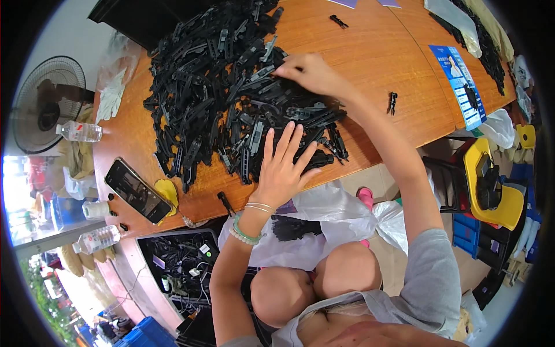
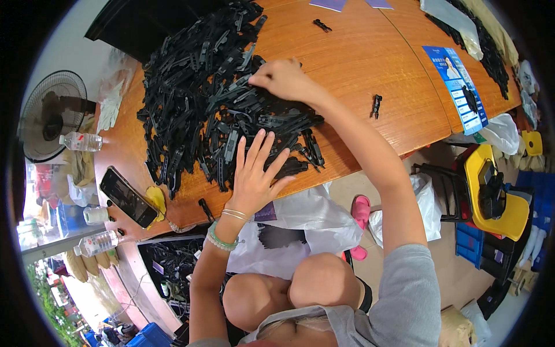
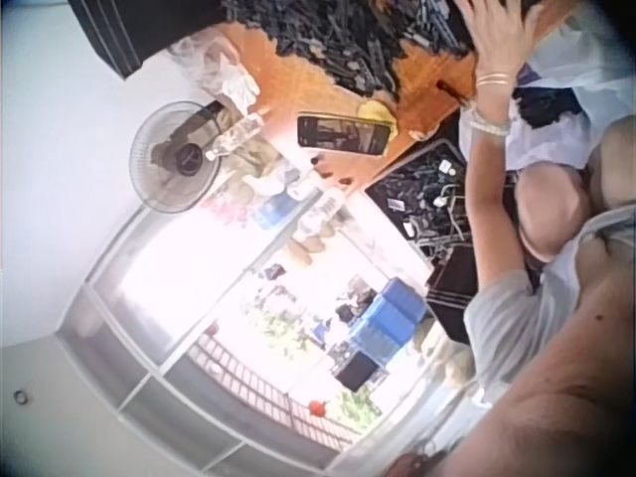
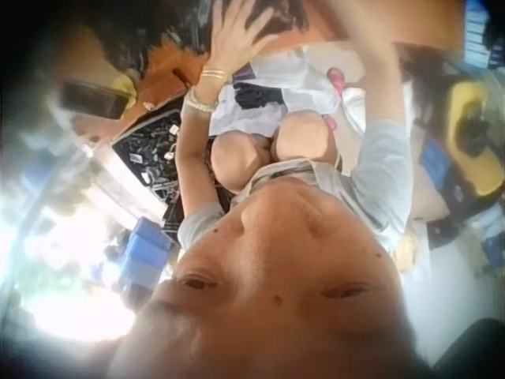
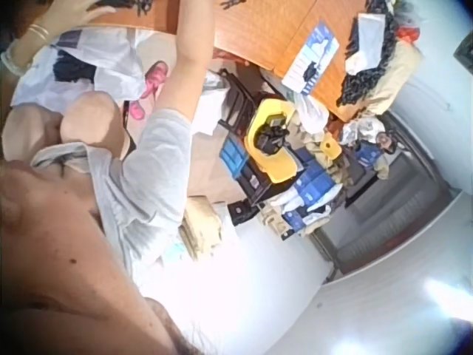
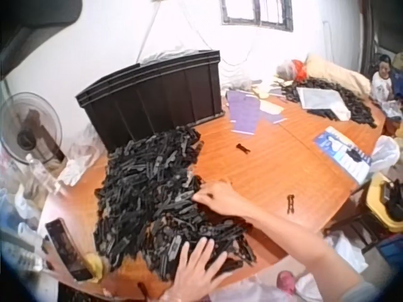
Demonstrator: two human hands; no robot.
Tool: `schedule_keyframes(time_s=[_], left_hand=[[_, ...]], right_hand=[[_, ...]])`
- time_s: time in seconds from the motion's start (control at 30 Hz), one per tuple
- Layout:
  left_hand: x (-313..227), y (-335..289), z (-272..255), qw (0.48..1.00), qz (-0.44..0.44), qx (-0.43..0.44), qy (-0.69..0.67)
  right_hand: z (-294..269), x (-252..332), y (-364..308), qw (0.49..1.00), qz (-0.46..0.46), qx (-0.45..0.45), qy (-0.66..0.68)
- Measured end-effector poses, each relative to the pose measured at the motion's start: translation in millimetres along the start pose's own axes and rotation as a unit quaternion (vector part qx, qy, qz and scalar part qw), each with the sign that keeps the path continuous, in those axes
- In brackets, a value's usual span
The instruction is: The person assembles small black plastic components by snapping them together and then places the assembled units into a white plastic bag.
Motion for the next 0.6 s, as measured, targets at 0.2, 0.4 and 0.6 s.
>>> schedule_keyframes(time_s=[0.2,0.4,0.6], left_hand=[[-6,3,-2,0.999,0.021,-0.027,-0.035],[-13,-10,-19,0.999,0.03,-0.01,-0.031],[31,64,-51,0.978,-0.04,-0.185,-0.085]], right_hand=[[-64,-82,30,0.96,0.084,-0.195,-0.185],[-37,-126,8,0.929,0.101,-0.135,-0.33],[-67,-59,-55,0.944,0.101,-0.017,-0.313]])
Point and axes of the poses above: each hand's wrist, its own y-axis towards the middle knuckle, its own z-axis out of the palm, x = y × z, the point moved 3 cm from there along y, towards the middle knuckle, and after that the axes turned 7 degrees about -z, right-handed, at the moved point
